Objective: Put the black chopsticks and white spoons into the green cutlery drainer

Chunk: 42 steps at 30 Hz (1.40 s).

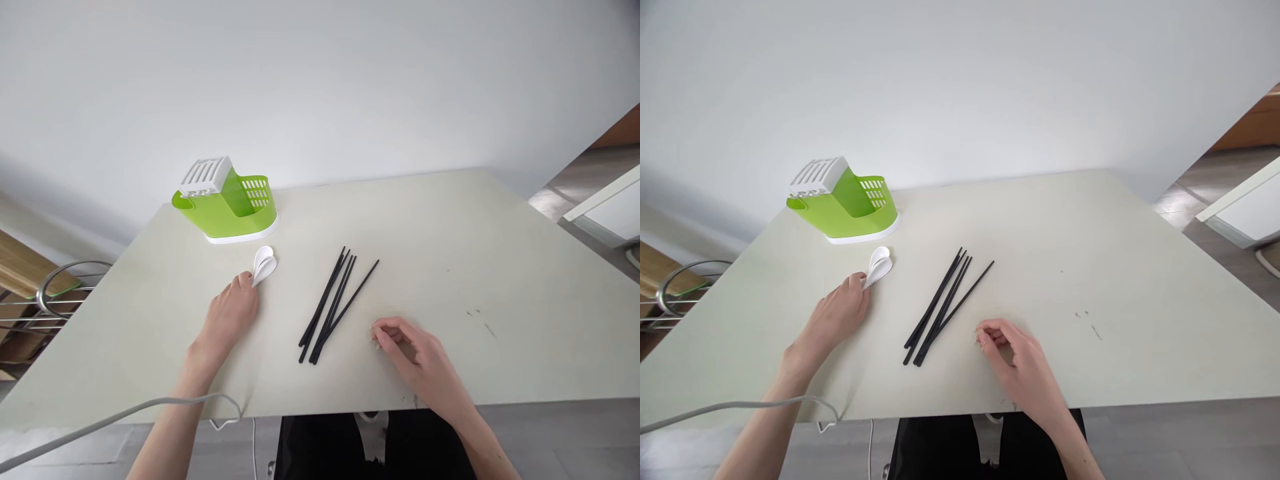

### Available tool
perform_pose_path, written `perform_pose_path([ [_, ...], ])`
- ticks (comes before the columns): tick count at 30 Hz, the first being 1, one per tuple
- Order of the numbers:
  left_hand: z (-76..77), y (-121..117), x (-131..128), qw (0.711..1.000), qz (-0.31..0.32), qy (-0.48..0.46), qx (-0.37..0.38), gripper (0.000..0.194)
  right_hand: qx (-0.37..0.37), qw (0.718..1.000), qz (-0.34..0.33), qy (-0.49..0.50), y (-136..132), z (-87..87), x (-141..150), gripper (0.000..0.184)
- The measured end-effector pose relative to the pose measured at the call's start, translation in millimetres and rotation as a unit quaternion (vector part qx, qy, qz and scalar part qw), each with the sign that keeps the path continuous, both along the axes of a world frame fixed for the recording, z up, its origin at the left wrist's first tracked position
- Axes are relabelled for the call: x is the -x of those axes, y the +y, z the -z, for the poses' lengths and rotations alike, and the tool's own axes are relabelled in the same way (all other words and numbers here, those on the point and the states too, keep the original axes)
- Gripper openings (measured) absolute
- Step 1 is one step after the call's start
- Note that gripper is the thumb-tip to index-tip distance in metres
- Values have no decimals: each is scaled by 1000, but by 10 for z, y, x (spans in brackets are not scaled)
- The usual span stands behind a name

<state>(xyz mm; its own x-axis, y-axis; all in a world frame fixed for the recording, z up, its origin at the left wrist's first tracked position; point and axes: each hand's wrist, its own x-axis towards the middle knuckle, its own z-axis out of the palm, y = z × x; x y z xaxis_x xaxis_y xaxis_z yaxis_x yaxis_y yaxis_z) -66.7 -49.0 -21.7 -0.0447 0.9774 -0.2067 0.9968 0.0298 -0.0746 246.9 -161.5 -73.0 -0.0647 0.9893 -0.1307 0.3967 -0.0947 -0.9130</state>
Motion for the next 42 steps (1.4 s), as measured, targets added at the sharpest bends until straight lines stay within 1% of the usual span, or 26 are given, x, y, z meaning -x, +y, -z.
perform_pose_path([
  [5,105,-67,44,999,13,-17,-46,40,9,1000,-7,3,-6,-16,-14,35],
  [8,82,-92,0,996,16,-24,-79,42,12,1000,-15,7,-10,-21,-20,36],
  [10,28,-108,-104,994,31,-34,-100,42,9,1000,-14,13,-11,-25,-15,36],
  [13,-63,-150,-407,990,81,-55,-100,40,-2,999,-8,34,-5,-25,-27,36],
  [15,-98,-194,-688,988,121,-59,-78,39,-8,999,-4,38,5,-17,-86,38],
  [17,-101,-248,-988,983,168,-60,-53,40,-16,1000,15,20,20,3,-213,38],
  [19,-79,-301,-1264,976,205,-63,-42,38,-29,998,57,-10,41,36,-406,36],
  [21,-50,-348,-1487,969,237,-57,-34,34,-41,992,112,-30,61,77,-631,37],
  [23,-24,-381,-1652,964,260,-42,-27,31,-44,985,160,-43,74,116,-835,38],
  [25,-4,-400,-1772,961,275,-25,-18,32,-39,978,200,-33,75,145,-974,40],
  [28,30,-409,-1894,958,286,-1,-11,42,-34,973,228,-3,64,167,-1040,41],
  [32,103,-415,-1990,958,285,22,-13,53,-39,976,213,-22,63,188,-1010,40],
  [36,184,-433,-2032,955,293,34,-13,68,-35,978,201,-37,75,216,-1012,38],
  [42,326,-457,-2038,947,314,40,-56,74,-30,979,195,-44,62,216,-1034,37],
])
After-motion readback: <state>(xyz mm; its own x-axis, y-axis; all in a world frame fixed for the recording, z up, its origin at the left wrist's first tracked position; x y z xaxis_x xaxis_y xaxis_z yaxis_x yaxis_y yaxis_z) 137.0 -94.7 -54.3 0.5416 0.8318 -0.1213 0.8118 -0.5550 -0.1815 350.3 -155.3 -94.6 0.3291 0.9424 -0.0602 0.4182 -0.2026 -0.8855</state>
